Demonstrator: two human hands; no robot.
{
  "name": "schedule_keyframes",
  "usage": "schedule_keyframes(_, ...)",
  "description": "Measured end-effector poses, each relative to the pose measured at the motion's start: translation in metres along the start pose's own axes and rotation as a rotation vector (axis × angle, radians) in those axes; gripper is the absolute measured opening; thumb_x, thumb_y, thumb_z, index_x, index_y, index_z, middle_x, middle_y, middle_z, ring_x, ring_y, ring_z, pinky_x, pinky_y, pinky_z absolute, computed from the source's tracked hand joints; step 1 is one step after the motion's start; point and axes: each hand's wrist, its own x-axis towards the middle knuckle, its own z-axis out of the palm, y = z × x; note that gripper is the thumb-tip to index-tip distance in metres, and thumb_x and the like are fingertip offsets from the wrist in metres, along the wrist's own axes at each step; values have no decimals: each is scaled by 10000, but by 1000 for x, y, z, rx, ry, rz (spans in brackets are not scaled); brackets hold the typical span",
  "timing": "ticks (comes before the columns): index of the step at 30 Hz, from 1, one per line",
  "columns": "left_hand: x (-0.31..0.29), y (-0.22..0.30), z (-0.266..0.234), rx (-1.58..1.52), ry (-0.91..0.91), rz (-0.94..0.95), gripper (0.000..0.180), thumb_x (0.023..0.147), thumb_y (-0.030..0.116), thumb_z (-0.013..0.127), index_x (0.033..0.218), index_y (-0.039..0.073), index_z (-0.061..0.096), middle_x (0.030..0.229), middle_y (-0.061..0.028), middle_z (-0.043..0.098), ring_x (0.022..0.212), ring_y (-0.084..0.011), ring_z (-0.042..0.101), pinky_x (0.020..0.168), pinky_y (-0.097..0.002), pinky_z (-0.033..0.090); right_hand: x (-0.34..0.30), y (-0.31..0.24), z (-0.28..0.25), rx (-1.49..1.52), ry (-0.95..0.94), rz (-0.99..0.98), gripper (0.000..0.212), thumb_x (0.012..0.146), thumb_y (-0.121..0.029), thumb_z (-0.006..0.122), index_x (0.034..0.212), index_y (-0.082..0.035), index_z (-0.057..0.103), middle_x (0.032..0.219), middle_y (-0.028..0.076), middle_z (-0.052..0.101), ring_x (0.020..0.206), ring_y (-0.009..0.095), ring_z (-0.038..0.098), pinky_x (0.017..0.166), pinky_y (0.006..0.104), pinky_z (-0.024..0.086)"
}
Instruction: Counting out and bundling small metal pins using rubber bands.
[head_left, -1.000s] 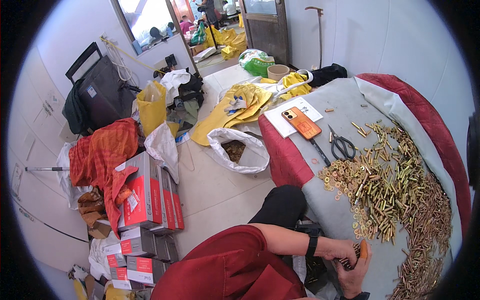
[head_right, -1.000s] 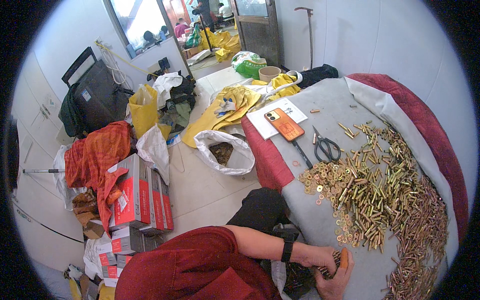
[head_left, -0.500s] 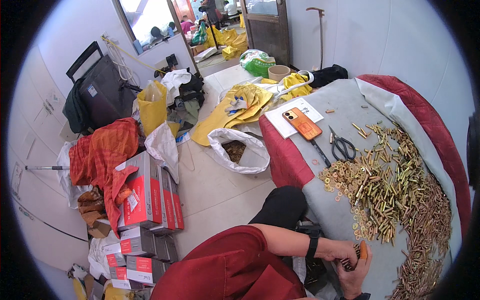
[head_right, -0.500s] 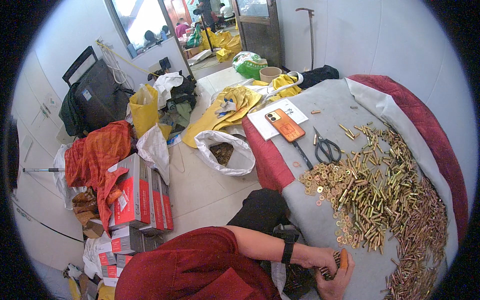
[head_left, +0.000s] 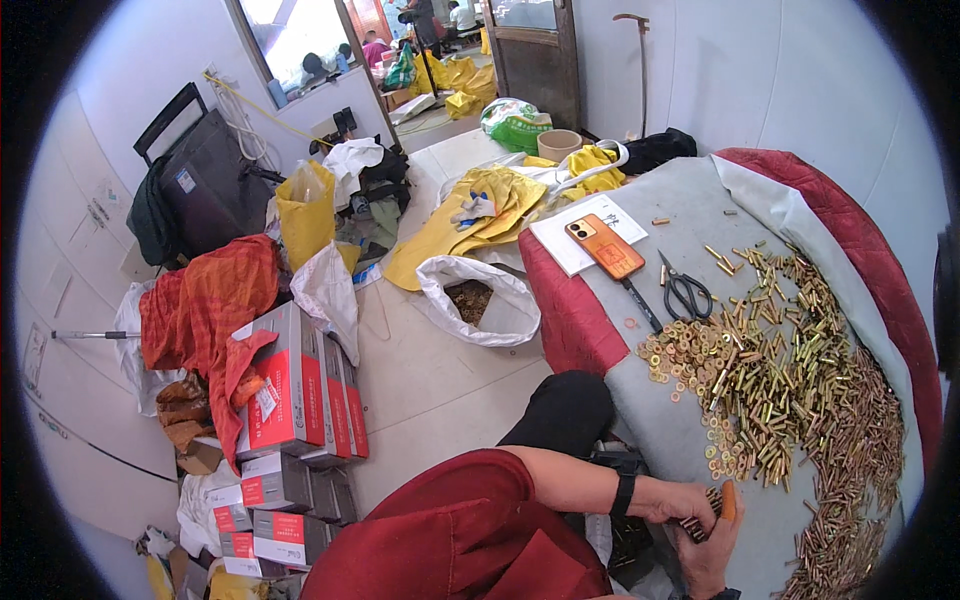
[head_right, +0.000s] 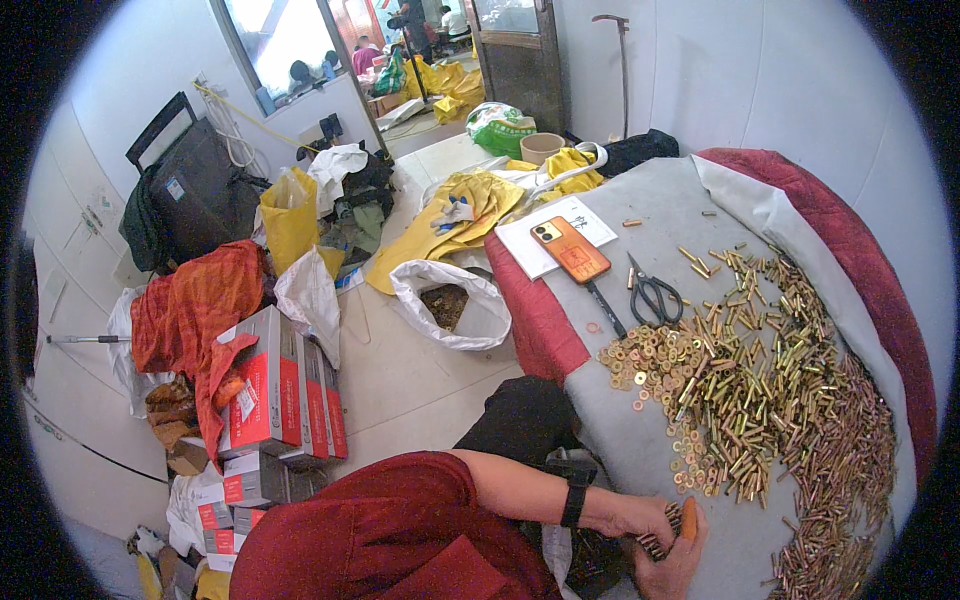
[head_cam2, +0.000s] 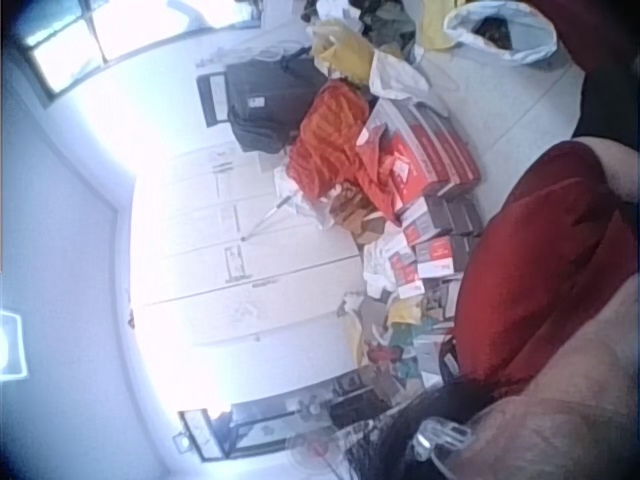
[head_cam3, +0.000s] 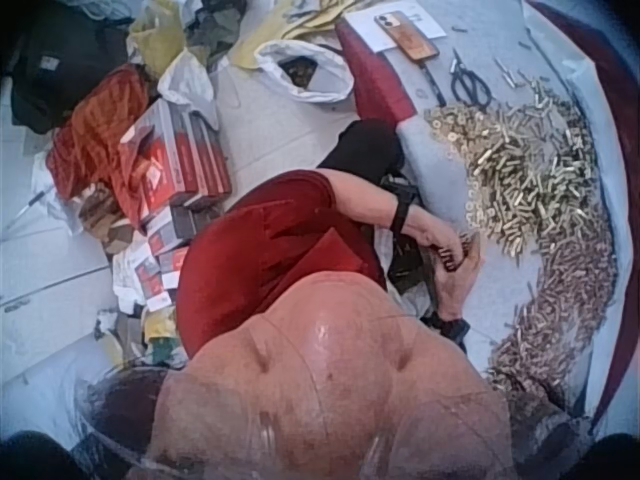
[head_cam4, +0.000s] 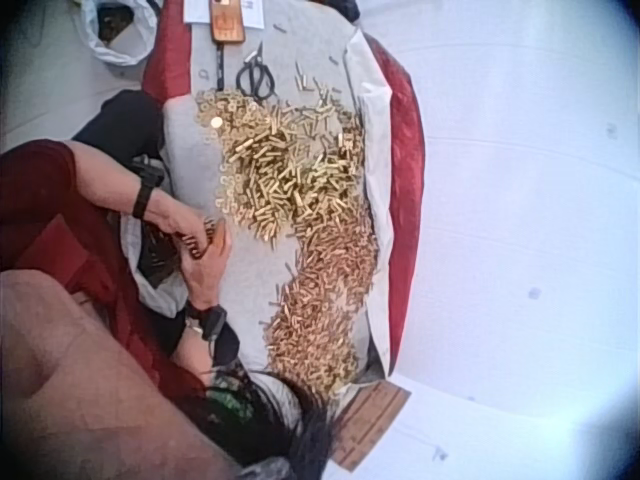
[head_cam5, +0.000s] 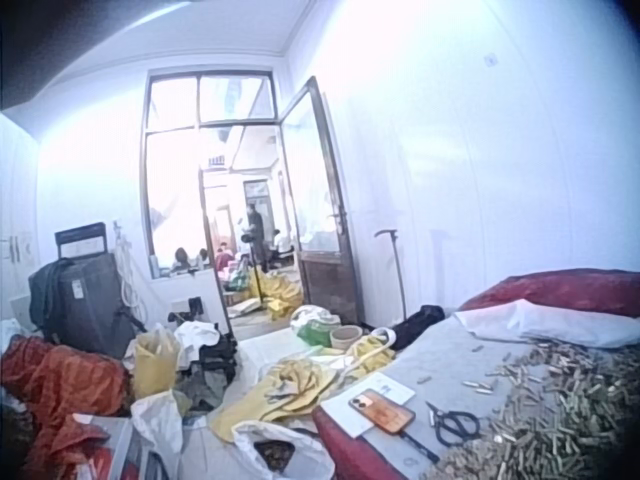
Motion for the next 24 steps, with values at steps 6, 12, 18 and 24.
schedule_keyframes(6, -12, 13, 7, 62, -24, -6, 44, 618, 17, 671, 648, 16, 639, 620, -37, 598, 546, -113, 545, 478, -249, 422, -3, 7, 2, 48, -6, 22, 878, 529, -79, 816, 1278, 58, 379, 1207, 224, 442, 1092, 389, 472, 940, 421, 381)
schedule_keyframes(12, -8, 10, 2, 69, -50, -4, 42, 619, 7, 663, 649, 22, 637, 625, -42, 602, 555, -122, 560, 497, -263, 443, -2, 3, 3, 65, 26, 29, 844, 532, -83, 823, 1253, 64, 410, 1185, 220, 464, 1068, 382, 493, 924, 414, 396)
schedule_keyframes(18, -10, 13, 6, -12, -77, -59, 38, 633, -6, 639, 658, 23, 638, 623, -56, 612, 547, -136, 567, 509, -267, 451, -3, 3, 2, 67, 47, 30, 830, 529, -87, 828, 1238, 63, 423, 1168, 215, 475, 1059, 379, 499, 921, 405, 397)
schedule_keyframes(24, -4, 7, 5, -87, -116, -95, 25, 657, 6, 630, 678, 17, 638, 635, -64, 615, 567, -149, 586, 525, -284, 484, -3, 0, -2, 42, 67, 37, 759, 558, -55, 763, 1231, 62, 432, 1173, 216, 473, 1065, 382, 496, 924, 404, 394)
